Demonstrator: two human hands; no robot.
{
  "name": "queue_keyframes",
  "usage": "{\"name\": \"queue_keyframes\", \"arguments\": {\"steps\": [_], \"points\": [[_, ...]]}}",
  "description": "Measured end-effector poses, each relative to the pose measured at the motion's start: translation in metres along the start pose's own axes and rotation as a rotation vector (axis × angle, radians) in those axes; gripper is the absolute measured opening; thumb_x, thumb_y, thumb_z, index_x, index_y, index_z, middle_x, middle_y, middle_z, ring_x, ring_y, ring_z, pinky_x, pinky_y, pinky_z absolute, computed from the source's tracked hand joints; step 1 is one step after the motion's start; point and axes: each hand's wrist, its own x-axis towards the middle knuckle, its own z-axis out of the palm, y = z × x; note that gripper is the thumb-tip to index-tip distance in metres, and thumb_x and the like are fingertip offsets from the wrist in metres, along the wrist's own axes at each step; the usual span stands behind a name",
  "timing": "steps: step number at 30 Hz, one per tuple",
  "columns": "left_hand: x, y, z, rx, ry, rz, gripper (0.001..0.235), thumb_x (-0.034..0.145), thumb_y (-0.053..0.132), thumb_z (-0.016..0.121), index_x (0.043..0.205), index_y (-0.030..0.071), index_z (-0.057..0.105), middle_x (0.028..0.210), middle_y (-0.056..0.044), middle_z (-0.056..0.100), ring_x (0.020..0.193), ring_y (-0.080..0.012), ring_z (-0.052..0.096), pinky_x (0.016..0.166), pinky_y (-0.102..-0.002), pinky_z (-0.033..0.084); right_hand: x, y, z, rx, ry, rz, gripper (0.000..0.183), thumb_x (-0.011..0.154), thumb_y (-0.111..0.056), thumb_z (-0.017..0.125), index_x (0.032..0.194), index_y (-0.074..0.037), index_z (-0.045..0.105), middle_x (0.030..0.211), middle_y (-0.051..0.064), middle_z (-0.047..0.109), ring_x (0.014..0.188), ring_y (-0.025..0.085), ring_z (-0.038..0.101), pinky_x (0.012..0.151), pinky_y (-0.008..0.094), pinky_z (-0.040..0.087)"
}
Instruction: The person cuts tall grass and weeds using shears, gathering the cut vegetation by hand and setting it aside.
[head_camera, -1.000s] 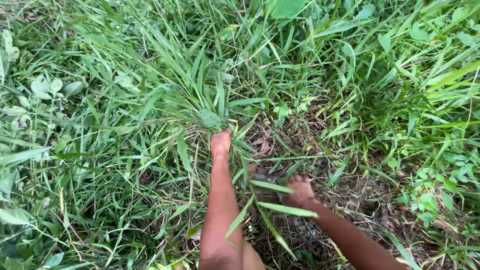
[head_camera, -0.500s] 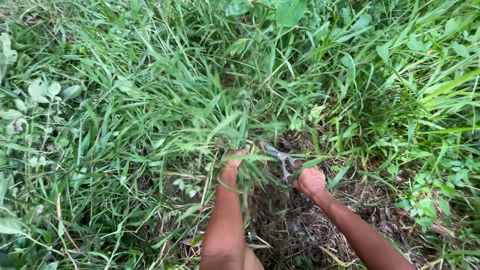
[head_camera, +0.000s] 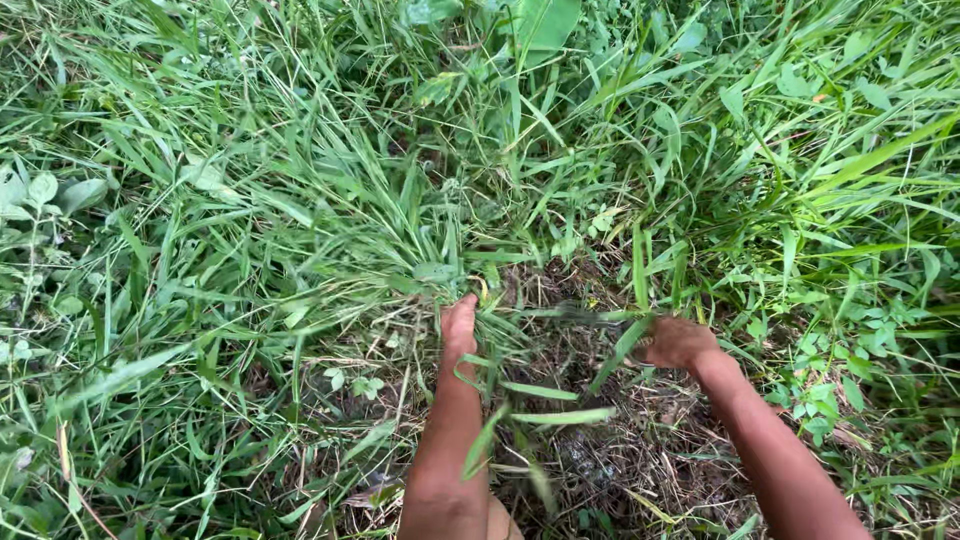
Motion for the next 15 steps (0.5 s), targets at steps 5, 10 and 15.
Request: {"name": "queue_keyframes", "arguments": {"steps": [5,10,15], "points": [[-0.017,0.011,0.01,-0.191,-0.26,-0.148,0.058,0.072,0.027,0.085,0.124,0.005,0.07,0.134,-0.016,0.066,0.122,-0.0304,0.059,0.109,-0.046,0.043,0.015,-0.045,0.031,-0.031,-0.008,-0.103,0.051,0.084,-0.059,0.072,0.121,-0.024,0.072,0.086,-0.009,0.061,0.074,0.006,0.062,0.06,0.025,0.052],[-0.042,0.025,0.012,-0.083,-0.424,0.069,0.057,0.08,0.034,0.087,0.126,0.002,0.074,0.134,-0.011,0.064,0.121,-0.0205,0.055,0.107,-0.042,0.035,0.04,-0.07,0.054,-0.199,0.059,-0.156,0.049,0.098,-0.056,0.062,0.129,-0.018,0.06,0.09,0.003,0.061,0.081,0.015,0.062,0.07,0.032,0.058],[-0.034,0.025,0.061,-0.487,-0.58,0.501,0.042,0.084,0.023,0.081,0.12,0.003,0.073,0.105,-0.004,0.072,0.088,-0.0173,0.061,0.08,-0.038,0.049,0.069,-0.082,0.083,-0.236,0.09,-0.267,0.04,0.105,-0.048,0.051,0.13,-0.019,0.059,0.097,0.006,0.062,0.085,0.018,0.062,0.078,0.033,0.058]]}}
